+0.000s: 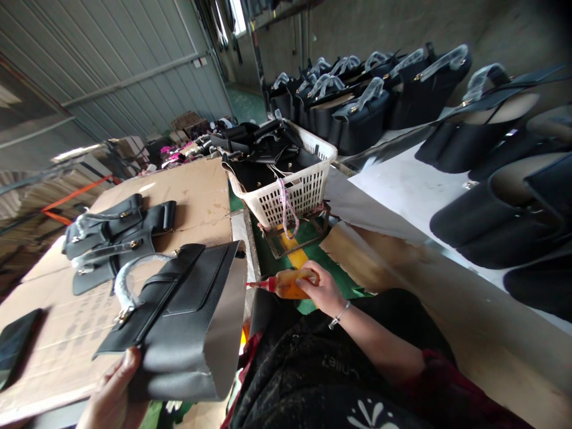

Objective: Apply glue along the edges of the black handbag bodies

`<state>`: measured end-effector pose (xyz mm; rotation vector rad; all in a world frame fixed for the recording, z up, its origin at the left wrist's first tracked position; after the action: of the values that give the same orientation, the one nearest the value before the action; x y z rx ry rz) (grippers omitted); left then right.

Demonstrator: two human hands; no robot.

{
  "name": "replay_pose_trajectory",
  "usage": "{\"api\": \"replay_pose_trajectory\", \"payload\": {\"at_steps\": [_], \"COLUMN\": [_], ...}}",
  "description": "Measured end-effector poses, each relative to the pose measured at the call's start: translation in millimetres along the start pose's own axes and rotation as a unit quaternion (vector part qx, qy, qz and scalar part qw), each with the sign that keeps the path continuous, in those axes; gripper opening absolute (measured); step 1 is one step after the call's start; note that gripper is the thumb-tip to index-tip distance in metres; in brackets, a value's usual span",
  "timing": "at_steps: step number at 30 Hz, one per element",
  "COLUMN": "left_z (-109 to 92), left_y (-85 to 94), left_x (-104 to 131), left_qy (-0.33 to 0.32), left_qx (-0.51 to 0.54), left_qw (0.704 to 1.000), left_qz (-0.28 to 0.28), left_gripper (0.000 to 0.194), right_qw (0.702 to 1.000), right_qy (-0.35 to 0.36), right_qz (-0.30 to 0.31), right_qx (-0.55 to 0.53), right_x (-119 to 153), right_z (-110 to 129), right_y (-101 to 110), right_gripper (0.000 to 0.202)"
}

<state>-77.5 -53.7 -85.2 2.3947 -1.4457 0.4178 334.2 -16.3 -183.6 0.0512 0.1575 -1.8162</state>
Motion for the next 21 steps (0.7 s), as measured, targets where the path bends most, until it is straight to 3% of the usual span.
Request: {"api": "replay_pose_trajectory", "payload": {"at_steps": [7, 13, 16, 21], "left_z": [2, -6, -12, -16], "left_y": [2.6, -13.1, -21.9, -29.0], "left_x": [1, 13, 22, 30], "left_qy": [0.045, 0.001, -0.025, -0.035], "left_qx": [0.04, 0.035, 0.024, 0.021], "left_qw": [0.998, 0.999, 0.999, 0.999], "left_qz": [-0.021, -0.007, -0.004, 0.003], "left_gripper": [0.053, 0.051, 0.052, 0.052], "right_qw": [0.996, 0.981, 0.984, 0.997], "right_qy": [-0.033, -0.069, -0.06, -0.028], "right_qz": [0.067, 0.146, 0.136, 0.062], "right_qx": [-0.047, -0.103, -0.099, -0.042], "right_x": [21, 59, 59, 40], "right_z": [-8, -10, -9, -3], "right_y": [-17, -34, -31, -14], "right_gripper": [0.024, 0.024, 0.024, 0.024]}}
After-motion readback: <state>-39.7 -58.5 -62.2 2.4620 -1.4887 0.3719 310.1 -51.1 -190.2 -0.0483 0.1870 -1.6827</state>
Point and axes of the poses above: each hand's wrist, its own x-axis away from the middle knuckle, its own y-axis out of the back of the hand, z = x × y, the point moved 10 cm from there along -x, towards the middle knuckle, and after that the axes turned 5 degrees about -x, right-handed, at the moved point
